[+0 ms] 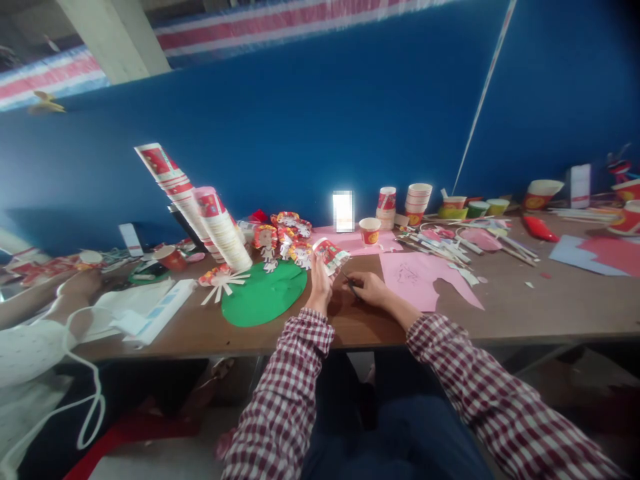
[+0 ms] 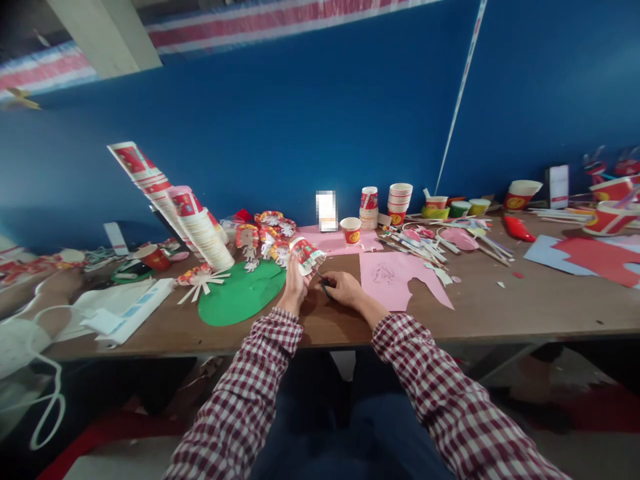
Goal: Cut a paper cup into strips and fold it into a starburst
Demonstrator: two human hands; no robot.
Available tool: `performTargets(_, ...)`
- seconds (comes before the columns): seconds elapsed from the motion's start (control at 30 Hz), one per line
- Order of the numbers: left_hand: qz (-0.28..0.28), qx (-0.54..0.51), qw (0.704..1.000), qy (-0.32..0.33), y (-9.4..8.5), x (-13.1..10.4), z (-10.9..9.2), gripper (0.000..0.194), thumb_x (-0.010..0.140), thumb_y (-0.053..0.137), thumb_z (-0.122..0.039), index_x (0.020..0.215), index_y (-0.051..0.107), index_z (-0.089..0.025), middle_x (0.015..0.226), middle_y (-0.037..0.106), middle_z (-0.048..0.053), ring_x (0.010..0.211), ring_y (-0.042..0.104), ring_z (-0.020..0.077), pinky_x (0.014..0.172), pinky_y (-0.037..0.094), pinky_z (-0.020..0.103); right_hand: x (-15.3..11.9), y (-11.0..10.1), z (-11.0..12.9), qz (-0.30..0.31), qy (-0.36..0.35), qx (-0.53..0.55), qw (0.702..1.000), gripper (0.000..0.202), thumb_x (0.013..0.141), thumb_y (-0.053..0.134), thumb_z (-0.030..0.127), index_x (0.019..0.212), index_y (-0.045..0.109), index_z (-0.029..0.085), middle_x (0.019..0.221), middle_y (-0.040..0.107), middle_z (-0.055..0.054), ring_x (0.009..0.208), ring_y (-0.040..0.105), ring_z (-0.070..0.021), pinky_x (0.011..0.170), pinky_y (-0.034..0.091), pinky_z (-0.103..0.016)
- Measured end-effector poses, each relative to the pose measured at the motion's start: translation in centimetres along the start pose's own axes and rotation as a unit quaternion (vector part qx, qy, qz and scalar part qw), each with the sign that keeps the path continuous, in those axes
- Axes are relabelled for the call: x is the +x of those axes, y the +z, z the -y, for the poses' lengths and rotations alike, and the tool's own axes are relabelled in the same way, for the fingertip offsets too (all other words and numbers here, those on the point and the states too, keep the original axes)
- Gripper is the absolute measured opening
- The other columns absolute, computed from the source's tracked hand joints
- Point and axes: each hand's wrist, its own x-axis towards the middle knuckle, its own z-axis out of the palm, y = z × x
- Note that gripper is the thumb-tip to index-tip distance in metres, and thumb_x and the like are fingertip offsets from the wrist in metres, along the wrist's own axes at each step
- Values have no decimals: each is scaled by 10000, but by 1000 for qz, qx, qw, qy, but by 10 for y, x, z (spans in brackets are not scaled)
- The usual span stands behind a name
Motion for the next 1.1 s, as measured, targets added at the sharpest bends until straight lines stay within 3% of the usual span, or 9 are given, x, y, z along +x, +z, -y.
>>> performTargets(0.23, -2, 4, 1000, -10, -6, 6, 6, 400, 858, 531, -400, 1238, 459, -296, 1161, 613, 53, 908, 642, 160, 779, 503, 306, -1, -1, 3, 5, -1, -4, 1000, 285, 784, 598, 402, 908, 698, 165, 738, 686, -37, 637, 592, -154, 574, 439, -232)
performTargets(0.67, 3, 1, 1000, 6, -8, 8, 9, 420, 830, 577, -404, 1216, 481, -271, 1100, 624, 47, 800, 641, 118, 705, 518, 251, 0, -1, 1, 16, 3, -12, 1000, 309, 795, 584, 418, 939, 689, 165, 739, 679, -38, 605, 579, -144, 545, 426, -227)
performTargets(1.1, -3, 21, 1000, -9, -7, 5, 7, 481, 846, 551, -415, 1289, 428, -273, 1246, 566, 76, 1010, 613, 174, 837, 502, 321, -1, -2, 2, 26, -4, -22, 999, 338, 824, 546, 463, 897, 682, 162, 775, 695, -45, 657, 614, -165, 580, 434, -230)
